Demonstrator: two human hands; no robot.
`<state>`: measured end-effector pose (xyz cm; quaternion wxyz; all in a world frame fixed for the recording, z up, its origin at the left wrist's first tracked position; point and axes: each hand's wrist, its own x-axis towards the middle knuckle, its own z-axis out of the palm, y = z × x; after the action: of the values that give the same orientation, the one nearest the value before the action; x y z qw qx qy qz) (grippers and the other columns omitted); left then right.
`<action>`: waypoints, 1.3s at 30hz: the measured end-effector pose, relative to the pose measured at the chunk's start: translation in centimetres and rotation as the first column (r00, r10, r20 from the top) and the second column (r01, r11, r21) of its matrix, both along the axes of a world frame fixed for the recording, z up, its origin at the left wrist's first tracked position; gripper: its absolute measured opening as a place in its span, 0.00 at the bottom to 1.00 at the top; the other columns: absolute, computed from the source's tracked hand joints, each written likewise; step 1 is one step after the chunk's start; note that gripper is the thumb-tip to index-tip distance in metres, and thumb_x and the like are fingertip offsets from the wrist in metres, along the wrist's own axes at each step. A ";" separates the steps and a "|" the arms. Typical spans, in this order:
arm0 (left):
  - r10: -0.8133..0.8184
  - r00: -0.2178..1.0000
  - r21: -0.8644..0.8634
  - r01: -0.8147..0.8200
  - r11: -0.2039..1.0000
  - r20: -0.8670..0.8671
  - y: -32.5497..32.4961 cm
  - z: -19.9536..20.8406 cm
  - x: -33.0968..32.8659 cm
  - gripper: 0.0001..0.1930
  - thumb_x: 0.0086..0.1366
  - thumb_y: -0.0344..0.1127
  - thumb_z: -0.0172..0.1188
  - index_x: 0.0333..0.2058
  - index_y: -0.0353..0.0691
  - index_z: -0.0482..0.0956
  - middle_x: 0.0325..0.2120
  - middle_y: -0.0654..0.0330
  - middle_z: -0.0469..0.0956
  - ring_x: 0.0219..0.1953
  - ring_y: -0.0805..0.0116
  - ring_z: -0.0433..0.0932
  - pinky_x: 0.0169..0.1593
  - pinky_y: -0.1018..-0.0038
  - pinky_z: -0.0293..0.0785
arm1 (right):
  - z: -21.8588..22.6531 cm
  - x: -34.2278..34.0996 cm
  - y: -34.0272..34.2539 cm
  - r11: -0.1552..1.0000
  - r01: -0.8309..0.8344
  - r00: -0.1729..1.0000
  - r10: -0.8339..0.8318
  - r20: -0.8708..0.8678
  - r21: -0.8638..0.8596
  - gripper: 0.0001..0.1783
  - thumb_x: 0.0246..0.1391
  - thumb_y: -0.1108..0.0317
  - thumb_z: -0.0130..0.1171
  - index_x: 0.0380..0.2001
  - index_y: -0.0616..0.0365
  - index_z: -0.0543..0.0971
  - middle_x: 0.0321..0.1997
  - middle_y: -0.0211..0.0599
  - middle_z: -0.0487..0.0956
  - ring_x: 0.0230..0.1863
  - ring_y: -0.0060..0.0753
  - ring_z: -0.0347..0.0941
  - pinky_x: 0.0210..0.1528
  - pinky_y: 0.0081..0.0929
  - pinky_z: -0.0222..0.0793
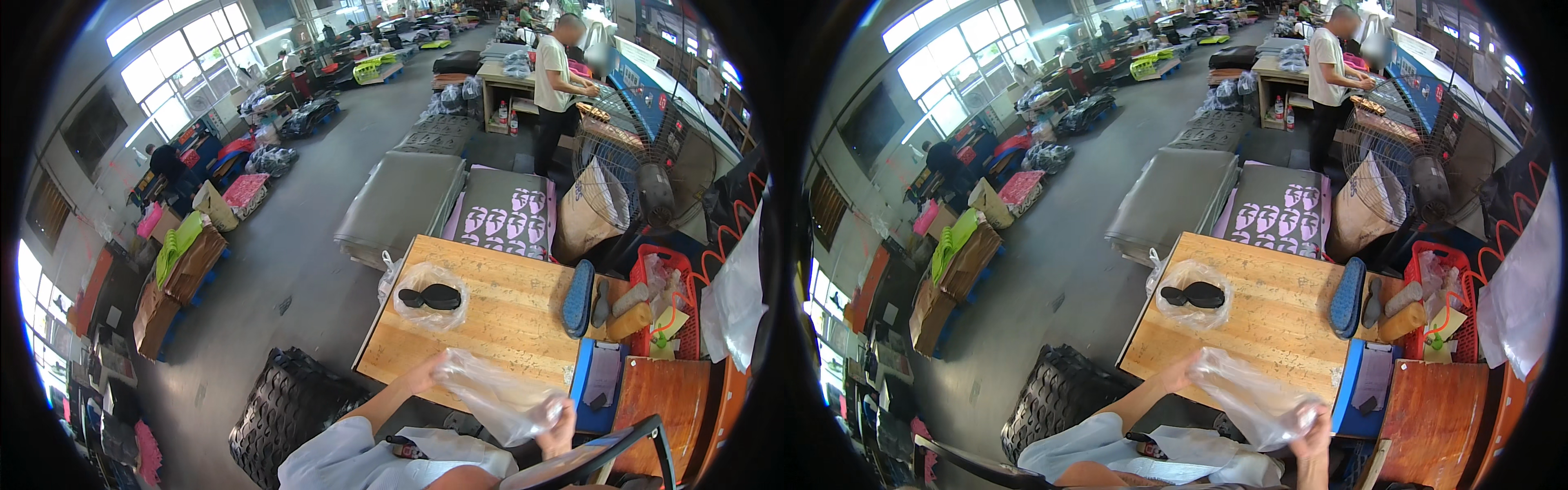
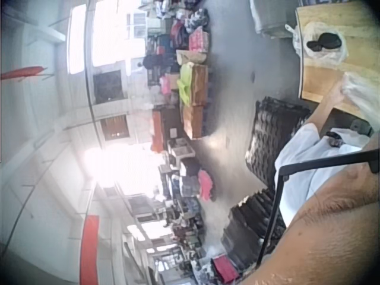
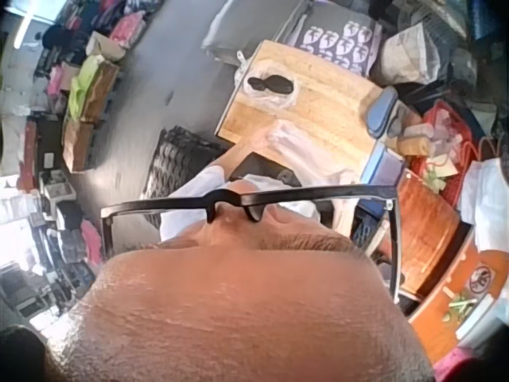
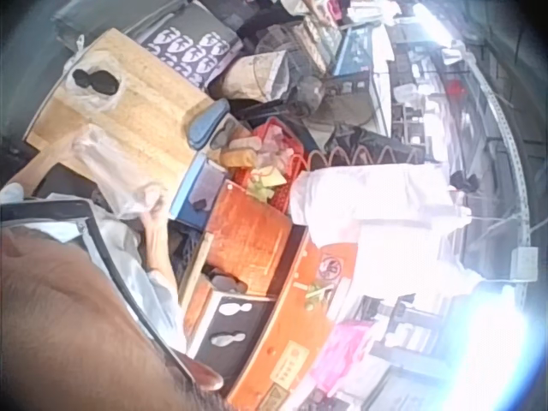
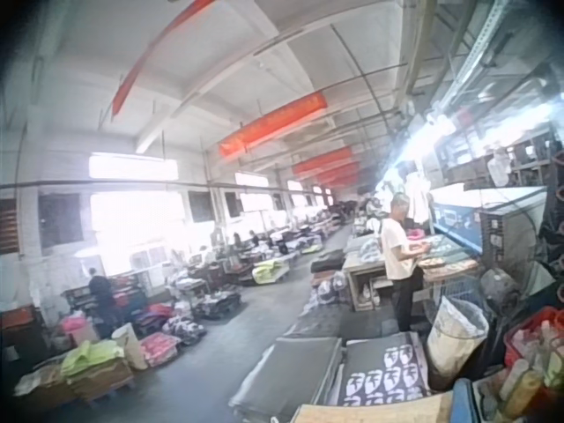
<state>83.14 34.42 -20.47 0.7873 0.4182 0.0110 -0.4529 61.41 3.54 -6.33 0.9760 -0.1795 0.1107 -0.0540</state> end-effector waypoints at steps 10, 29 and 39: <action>0.463 0.843 0.375 -0.350 0.858 -0.273 1.2 -3.1 -2.5 0.22 0.77 0.44 0.55 0.62 0.39 0.74 0.58 0.56 0.80 0.60 0.58 0.78 0.64 0.57 0.76 | -0.9 -1.6 -4.4 0.825 -0.246 0.913 0.020 -0.407 -0.509 0.17 0.60 0.60 0.68 0.42 0.65 0.83 0.28 0.32 0.80 0.27 0.26 0.75 0.29 0.22 0.71; 0.456 0.818 -0.047 -0.502 0.864 -0.350 1.6 5.9 -1.9 0.18 0.82 0.42 0.48 0.61 0.39 0.76 0.54 0.62 0.81 0.56 0.66 0.78 0.58 0.66 0.75 | -8.9 -0.9 -0.7 0.972 -0.050 0.751 0.188 -0.633 0.229 0.14 0.69 0.58 0.59 0.31 0.55 0.79 0.23 0.29 0.78 0.26 0.25 0.76 0.30 0.29 0.75; 0.382 0.906 0.430 -0.276 0.859 -0.182 2.4 -3.6 0.1 0.15 0.77 0.49 0.56 0.49 0.44 0.78 0.42 0.65 0.80 0.44 0.69 0.79 0.40 0.69 0.76 | -12.2 3.0 -3.1 0.961 -0.134 0.845 -0.016 -0.534 -0.241 0.17 0.64 0.56 0.69 0.45 0.60 0.83 0.41 0.33 0.85 0.39 0.27 0.80 0.47 0.29 0.76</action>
<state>83.23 36.78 -24.05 0.7443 0.4966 0.2775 -0.3498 64.43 0.42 -18.49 0.8748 -0.3216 0.3620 0.0135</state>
